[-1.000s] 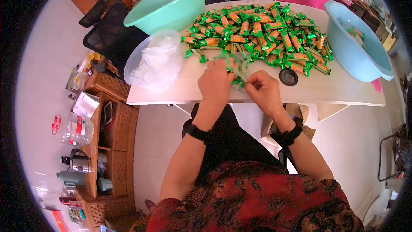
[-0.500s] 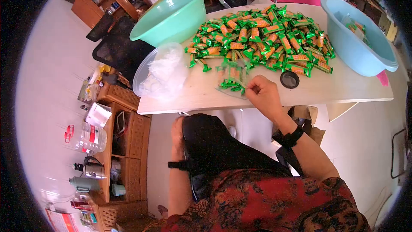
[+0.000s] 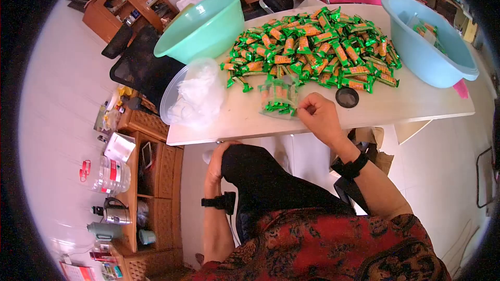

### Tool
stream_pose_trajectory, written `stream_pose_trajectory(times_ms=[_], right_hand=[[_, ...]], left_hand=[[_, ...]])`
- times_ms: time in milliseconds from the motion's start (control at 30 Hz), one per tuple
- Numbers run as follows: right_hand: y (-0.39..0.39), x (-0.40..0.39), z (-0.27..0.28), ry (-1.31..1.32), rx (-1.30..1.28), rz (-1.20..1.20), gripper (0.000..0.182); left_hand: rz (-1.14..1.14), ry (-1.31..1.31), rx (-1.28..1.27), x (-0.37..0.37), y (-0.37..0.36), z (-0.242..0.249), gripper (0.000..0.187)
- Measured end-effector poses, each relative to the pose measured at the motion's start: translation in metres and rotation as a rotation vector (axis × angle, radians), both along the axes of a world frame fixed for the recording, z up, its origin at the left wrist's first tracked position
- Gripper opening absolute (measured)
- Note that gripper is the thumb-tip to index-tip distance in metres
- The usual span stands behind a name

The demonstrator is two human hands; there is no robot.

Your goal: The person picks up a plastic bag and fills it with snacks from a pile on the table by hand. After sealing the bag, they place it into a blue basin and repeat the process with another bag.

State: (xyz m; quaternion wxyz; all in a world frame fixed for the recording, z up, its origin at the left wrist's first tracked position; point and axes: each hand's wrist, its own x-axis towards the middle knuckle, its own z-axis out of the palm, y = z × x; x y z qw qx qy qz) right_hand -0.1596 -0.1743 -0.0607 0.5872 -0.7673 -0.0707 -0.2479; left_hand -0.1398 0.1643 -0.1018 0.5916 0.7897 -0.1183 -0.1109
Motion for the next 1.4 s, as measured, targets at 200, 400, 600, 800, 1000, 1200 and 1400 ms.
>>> stream_pose_trajectory(times_ms=[200, 400, 600, 800, 1000, 1200, 1400], right_hand=[[0.002, -0.001, 0.003, -0.001, 0.058, 0.0, 0.007], [0.003, -0.001, 0.002, 0.136, 0.111, 0.023, 0.007], [0.001, -0.005, 0.007, 0.217, 0.116, 0.006, 0.007], [0.001, -0.007, 0.009, 0.228, 0.108, 0.011, 0.006], [0.001, -0.008, 0.006, 0.214, 0.118, 0.013, 0.007], [0.0, -0.012, 0.008, 0.138, 0.048, 0.001, 0.009], [0.0, -0.013, 0.013, 0.112, 0.009, 0.015, 0.012]], left_hand=[[0.057, 0.032, 0.0, -0.051, -0.01, 0.055, 0.036], [0.176, 0.168, -0.195, -0.066, -0.015, 0.038, 0.043], [0.304, -0.089, 0.35, -0.046, -0.028, 0.001, 0.044], [0.26, -0.403, 0.588, -0.06, -0.06, 0.019, 0.025], [0.226, -0.45, 0.364, -0.054, -0.095, 0.065, 0.028], [0.192, -0.832, 0.417, 0.004, -0.137, 0.1, 0.05], [0.006, -0.795, 0.425, 0.03, -0.162, 0.096, 0.047]])
